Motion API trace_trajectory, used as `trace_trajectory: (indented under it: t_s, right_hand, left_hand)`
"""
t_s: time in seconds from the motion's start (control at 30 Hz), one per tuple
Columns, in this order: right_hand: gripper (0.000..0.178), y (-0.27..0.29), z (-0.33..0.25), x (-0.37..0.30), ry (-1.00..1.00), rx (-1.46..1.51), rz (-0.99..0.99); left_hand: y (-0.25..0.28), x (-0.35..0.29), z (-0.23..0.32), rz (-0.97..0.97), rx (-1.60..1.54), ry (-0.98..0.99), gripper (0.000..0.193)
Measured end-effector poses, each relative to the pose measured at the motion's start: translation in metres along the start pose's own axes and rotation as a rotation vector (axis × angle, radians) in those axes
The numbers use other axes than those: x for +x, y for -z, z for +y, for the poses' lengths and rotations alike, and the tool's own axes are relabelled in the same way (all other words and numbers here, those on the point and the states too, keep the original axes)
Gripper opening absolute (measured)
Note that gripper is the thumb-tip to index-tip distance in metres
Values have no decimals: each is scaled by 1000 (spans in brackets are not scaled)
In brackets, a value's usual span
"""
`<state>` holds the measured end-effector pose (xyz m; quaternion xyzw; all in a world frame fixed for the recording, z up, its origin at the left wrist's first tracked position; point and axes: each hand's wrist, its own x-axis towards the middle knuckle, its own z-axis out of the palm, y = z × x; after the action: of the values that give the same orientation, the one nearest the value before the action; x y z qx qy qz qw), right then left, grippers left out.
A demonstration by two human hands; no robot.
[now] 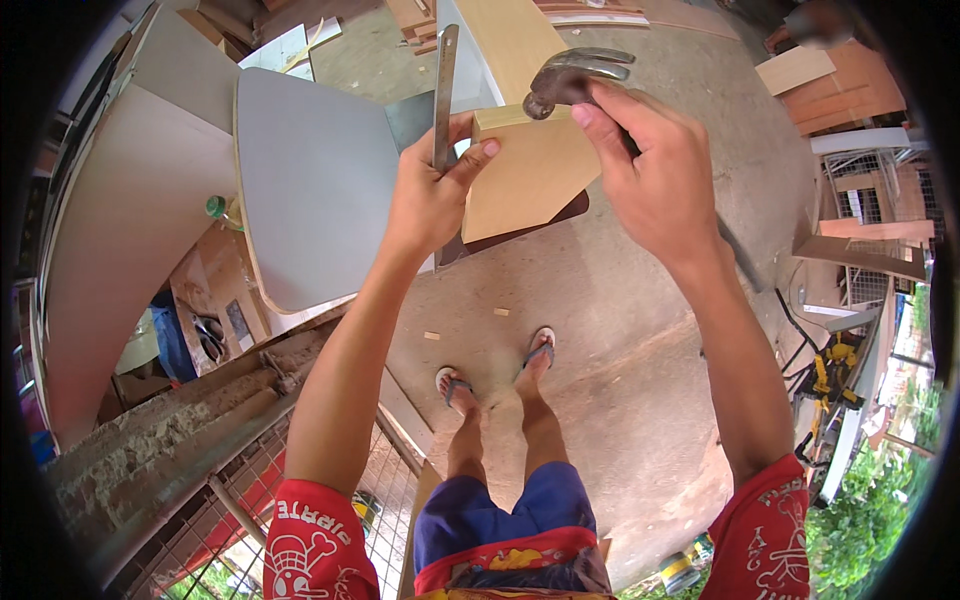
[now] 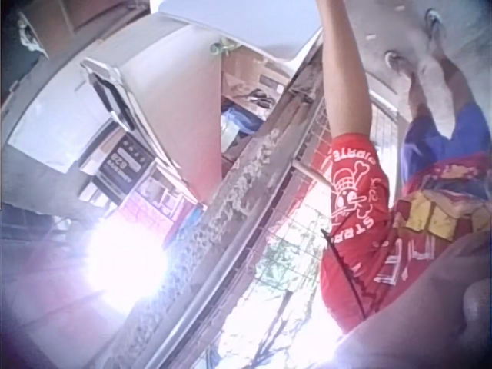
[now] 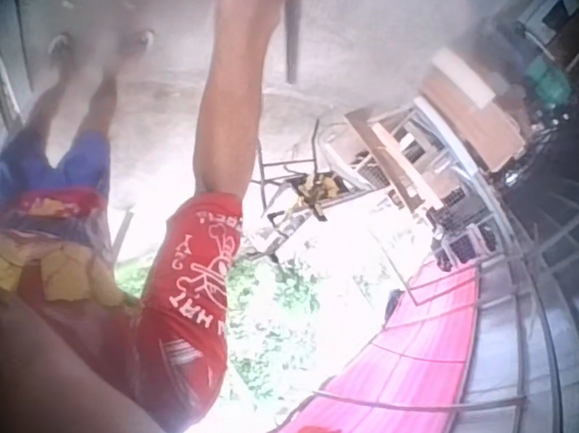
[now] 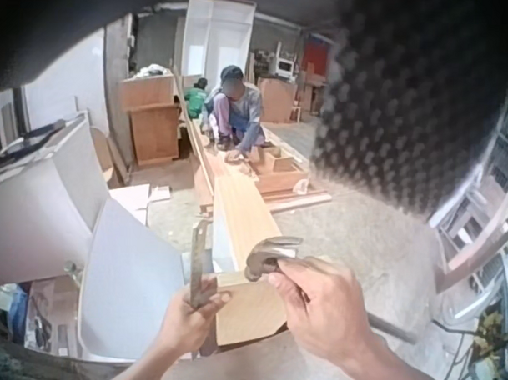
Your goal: The person measures and marks a wooden panel using a metal ruler and pencil, then hammers nails into the panel to attach it to a larger furniture piece. The person repeatedly checks alignment and adjusts the panel during assembly.
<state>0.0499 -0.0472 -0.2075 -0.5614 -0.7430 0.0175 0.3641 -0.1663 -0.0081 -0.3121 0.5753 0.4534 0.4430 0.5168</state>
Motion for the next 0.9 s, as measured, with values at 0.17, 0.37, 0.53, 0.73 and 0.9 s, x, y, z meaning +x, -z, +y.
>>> trace_trajectory:
  t_s: [0.17,0.37,0.53,0.73,0.9]
  right_hand:
    - [25,1,-1,0,-4,24,7]
    - [23,-9,-7,8,38,45,-17]
    - [22,-12,-9,11,108,44,-53]
    - [20,-13,-7,19,119,88,-89]
    - [18,-16,-5,21,130,108,-117]
  left_hand:
    - [-1,-3,7,-9,-24,35,41]
    - [-1,-3,1,4,-44,61,44]
    - [-1,-4,-6,17,-47,50,47]
    - [-2,-2,-8,32,-55,60,46]
    - [-3,-3,-1,28,-107,69,46]
